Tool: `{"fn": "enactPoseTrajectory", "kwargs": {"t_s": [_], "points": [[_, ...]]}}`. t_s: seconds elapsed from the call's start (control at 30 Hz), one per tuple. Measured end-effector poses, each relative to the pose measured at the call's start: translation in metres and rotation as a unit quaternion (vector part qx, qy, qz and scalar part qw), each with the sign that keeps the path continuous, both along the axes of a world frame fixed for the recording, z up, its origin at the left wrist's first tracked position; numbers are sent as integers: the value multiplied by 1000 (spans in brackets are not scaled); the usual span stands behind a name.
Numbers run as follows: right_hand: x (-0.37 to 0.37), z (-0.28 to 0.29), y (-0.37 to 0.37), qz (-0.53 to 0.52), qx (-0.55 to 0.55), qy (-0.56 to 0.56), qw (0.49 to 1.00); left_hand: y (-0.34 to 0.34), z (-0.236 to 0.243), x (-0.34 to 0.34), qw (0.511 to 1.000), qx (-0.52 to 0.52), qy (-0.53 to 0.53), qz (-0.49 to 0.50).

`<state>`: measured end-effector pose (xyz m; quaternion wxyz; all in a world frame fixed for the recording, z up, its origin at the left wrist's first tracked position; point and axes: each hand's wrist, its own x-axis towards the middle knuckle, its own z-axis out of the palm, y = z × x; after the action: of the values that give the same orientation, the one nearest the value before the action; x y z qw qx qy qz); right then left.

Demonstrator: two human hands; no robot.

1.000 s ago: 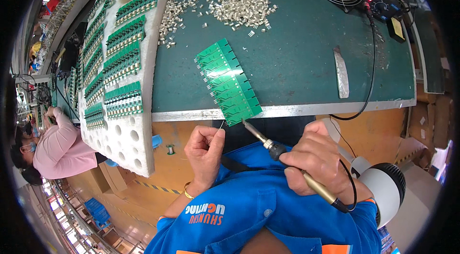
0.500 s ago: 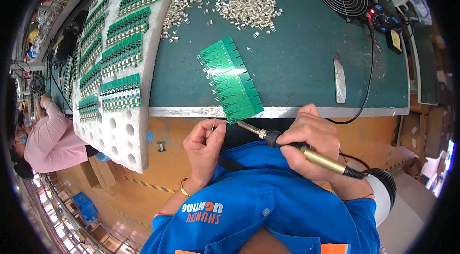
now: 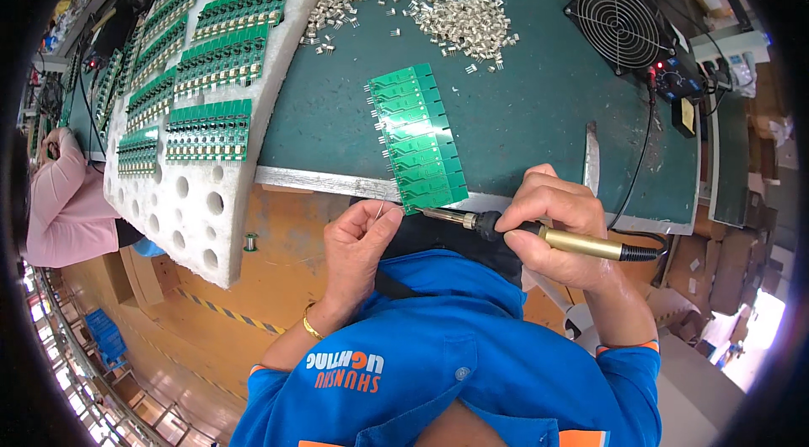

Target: The person solders components onto a circuit board strip using a soldering iron and solder wire, places the strip onto a foam holder, and picks up another circuit board strip to solder components onto it.

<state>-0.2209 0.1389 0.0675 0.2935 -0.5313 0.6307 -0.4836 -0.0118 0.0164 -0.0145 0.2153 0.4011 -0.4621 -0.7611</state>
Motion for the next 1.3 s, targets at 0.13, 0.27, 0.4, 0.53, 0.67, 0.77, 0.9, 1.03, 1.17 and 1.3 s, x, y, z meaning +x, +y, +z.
{"fn": "enactPoseTrajectory", "kwargs": {"t_s": [0.13, 0.27, 0.4, 0.53, 0.67, 0.77, 0.9, 1.03, 1.17, 1.3], "points": [[-4, -2, -2, 11, 2, 12, 1000, -1, 1, 0, 999, 37, 3, -6], [-4, -1, -5, 22, 1, 7, 1000, -2, 5, -2, 998, 62, 9, -3], [-5, 0, -8, 30, 5, 15, 999, -3, 5, -2, 996, 83, 15, 1], [-10, 2, -11, 44, 19, 6, 999, -5, 5, -1, 996, 92, 16, -7], [-18, 8, -17, 52, 73, -29, 996, -5, 5, -1, 995, 97, 12, -7], [-24, 10, -21, 68, 101, -28, 992, -4, 5, -2, 995, 94, 17, 0], [-30, 16, -28, 90, 130, -42, 987, -4, 6, -3, 995, 102, 18, 0], [-28, 20, -31, 102, 134, -27, 985, -3, 6, -2, 994, 104, 21, 6], [-23, 25, -34, 109, 121, 21, 986, -3, 7, -2, 995, 103, 13, 10], [-21, 28, -36, 100, 131, 20, 986, -2, 6, -3, 994, 103, 22, 14]]}}
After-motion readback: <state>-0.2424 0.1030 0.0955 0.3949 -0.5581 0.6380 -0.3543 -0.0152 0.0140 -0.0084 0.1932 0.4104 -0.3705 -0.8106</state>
